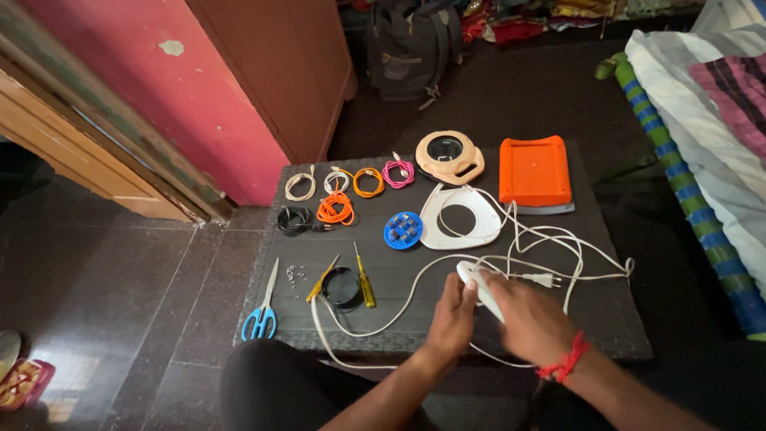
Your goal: The person disassembles and reassembles various components of a white extension cord reel using a screwdriver and a pair of scissors, handling wires and plastic casing parts on a table.
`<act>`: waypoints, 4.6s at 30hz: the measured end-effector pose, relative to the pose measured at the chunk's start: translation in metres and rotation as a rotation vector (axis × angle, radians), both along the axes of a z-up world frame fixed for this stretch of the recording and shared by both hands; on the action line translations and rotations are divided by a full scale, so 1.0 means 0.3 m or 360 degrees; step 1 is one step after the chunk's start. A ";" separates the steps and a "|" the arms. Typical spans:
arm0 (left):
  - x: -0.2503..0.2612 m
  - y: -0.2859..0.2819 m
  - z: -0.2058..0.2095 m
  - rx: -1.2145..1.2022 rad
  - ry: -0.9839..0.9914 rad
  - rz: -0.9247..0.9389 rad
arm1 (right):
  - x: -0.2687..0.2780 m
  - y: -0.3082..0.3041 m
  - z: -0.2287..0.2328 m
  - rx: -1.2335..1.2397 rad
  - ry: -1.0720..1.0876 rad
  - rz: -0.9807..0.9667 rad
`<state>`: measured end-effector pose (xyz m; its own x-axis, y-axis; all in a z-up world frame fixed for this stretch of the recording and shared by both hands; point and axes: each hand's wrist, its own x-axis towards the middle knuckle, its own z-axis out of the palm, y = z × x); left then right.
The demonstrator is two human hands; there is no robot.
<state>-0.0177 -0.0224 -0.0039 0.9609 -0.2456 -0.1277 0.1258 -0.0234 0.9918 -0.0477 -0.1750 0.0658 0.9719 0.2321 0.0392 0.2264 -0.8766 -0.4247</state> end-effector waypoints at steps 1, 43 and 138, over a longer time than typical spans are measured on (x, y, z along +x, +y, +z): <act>0.006 0.005 0.006 0.0074 -0.0094 0.0004 | 0.013 -0.011 0.000 -0.0120 0.0120 -0.0099; 0.259 0.541 -0.272 0.2053 -0.0224 0.0680 | 0.114 -0.015 -0.106 0.0030 -0.0444 -0.0223; 0.024 0.261 0.193 0.0525 -0.0197 -0.1263 | -0.014 -0.205 0.045 0.0277 -0.0889 -0.0688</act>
